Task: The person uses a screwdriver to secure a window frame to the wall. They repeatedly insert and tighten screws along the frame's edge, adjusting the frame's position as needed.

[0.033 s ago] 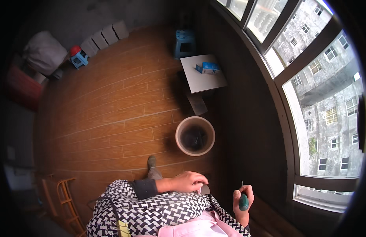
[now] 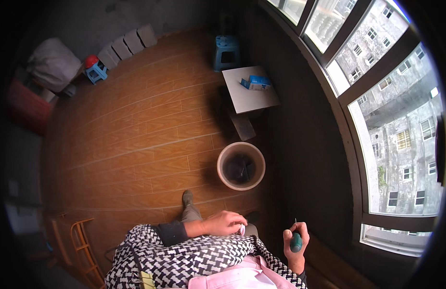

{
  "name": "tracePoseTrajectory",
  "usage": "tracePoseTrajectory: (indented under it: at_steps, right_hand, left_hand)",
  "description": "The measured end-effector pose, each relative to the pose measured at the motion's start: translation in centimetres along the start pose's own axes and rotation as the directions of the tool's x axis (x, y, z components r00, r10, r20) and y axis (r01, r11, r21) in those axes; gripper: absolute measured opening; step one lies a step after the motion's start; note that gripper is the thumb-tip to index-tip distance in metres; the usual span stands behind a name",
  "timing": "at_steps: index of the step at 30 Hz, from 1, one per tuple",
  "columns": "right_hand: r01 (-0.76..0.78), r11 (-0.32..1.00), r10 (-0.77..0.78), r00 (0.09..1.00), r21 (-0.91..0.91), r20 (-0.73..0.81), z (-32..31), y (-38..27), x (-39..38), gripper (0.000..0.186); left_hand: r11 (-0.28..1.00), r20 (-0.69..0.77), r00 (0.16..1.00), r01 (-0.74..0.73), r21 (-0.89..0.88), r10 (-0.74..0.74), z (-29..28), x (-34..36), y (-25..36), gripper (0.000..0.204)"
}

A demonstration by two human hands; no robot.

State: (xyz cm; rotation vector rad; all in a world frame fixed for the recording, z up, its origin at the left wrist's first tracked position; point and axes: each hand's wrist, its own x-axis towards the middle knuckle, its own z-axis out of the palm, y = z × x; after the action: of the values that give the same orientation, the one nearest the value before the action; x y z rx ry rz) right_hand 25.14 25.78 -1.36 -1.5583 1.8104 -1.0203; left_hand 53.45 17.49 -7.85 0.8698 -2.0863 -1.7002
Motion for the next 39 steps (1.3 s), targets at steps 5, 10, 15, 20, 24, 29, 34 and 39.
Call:
tracePoseTrajectory:
  at_steps: [5, 10, 15, 20, 24, 29, 34, 39]
  right_hand:
    - [0.082, 0.974, -0.129, 0.967, 0.213, 0.218, 13.2, -7.2, 3.6, 0.020]
    - [0.279, 0.943, -0.333, 0.790, 0.182, 0.515, 22.0, -13.9, 8.0, 0.024]
    - [0.224, 0.963, -0.268, 0.816, 0.147, 0.512, 24.8, -17.8, 11.0, 0.023]
    - [0.191, 0.971, -0.231, 0.904, 0.145, 0.359, 25.4, -18.4, 15.7, 0.019]
    - [0.152, 0.971, -0.195, 0.949, 0.184, 0.247, 25.5, -17.7, 21.5, 0.017]
    - [0.166, 0.964, -0.164, 0.986, 0.208, -0.024, 25.2, -16.2, 31.4, 0.020]
    - [0.229, 0.972, -0.196, 0.909, 0.049, -0.368, 21.5, -15.7, 40.6, 0.016]
    - [0.164, 0.981, -0.191, 0.729, -0.103, -0.657, 13.5, -14.2, 47.8, 0.013]
  left_hand:
    - [0.999, -0.347, 0.938, 0.029, 0.035, -0.015, -7.7, -12.2, -5.2, 0.018]
    - [0.985, -0.573, 0.817, 0.149, 0.090, -0.072, -15.4, -20.3, -6.7, 0.011]
    - [0.983, -0.583, 0.798, 0.182, -0.008, -0.152, -20.9, -20.3, -8.5, 0.014]
    - [0.984, -0.398, 0.911, -0.039, 0.172, 0.105, -26.2, -13.5, -9.5, 0.013]
    - [0.930, -0.171, 0.951, -0.194, 0.312, 0.256, -32.8, -6.6, -10.5, 0.013]
    - [0.915, -0.072, 0.958, -0.240, 0.325, 0.276, -42.3, 4.5, -9.7, 0.015]
    - [0.817, 0.001, 0.911, -0.371, 0.441, 0.413, -51.7, 17.0, -6.7, 0.022]
    - [0.764, 0.036, 0.861, -0.469, 0.443, 0.507, -58.2, 28.6, -3.2, 0.027]
